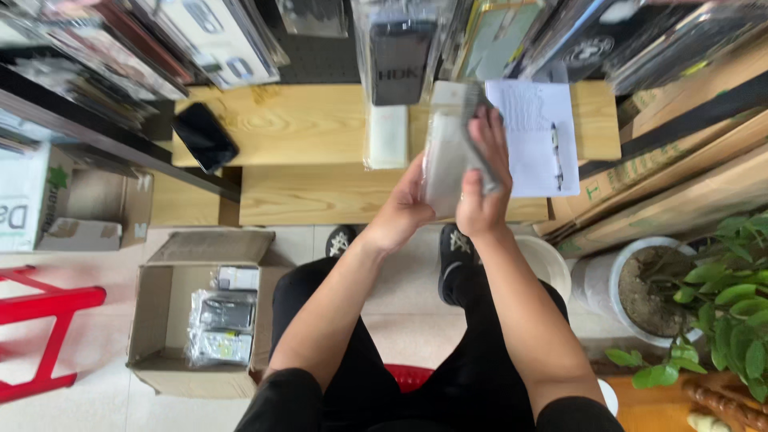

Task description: The person sits at a wooden workbench and wipes the exterior of several small plastic-wrapped packages using a grey cloth. They handle each package individually, wiping all sides before placing it on the table or into a cardboard box.

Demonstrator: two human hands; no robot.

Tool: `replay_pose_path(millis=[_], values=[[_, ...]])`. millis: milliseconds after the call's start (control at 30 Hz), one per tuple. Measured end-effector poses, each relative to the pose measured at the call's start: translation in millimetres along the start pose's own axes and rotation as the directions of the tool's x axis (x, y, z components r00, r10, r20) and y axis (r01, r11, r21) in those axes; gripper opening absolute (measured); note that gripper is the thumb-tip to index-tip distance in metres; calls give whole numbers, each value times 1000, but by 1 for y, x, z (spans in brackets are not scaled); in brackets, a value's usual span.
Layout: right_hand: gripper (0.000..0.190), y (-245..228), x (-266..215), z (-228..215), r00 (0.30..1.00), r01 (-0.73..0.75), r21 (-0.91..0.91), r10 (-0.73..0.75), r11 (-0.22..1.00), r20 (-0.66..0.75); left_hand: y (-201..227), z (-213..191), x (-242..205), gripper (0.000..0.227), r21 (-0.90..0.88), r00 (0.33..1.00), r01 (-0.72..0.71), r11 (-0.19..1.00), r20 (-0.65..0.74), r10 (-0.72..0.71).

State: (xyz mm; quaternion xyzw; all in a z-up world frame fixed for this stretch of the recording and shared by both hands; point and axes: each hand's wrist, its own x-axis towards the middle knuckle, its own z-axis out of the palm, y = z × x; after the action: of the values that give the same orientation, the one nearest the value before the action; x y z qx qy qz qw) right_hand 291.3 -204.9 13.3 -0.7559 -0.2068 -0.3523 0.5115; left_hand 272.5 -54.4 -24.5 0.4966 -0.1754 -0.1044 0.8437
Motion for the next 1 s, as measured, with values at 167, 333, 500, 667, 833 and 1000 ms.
replay_pose_path(millis=[167,333,500,667,833,1000], values=[[62,4,-3,2,964,185,-251,-125,950,237,4,20,-20,110,-58,999,29,998,38,-26],[69,-8,-17,18,947,164,-257,-79,952,312,-5,2,-22,91,-239,999,18,971,-24,-24],[60,-11,-41,29,921,240,-261,-134,935,366,14,-1,-25,65,-386,987,-18,922,-152,-44],[56,-30,-70,43,886,270,-251,-138,929,443,-7,-45,-20,59,-501,957,-98,860,-285,-58],[49,-46,-85,44,868,234,-128,-148,964,473,30,-58,-15,59,-407,931,-190,893,-363,33],[55,46,-163,30,576,-802,337,788,493,218,43,-64,-22,65,-199,907,-176,964,-414,80]])
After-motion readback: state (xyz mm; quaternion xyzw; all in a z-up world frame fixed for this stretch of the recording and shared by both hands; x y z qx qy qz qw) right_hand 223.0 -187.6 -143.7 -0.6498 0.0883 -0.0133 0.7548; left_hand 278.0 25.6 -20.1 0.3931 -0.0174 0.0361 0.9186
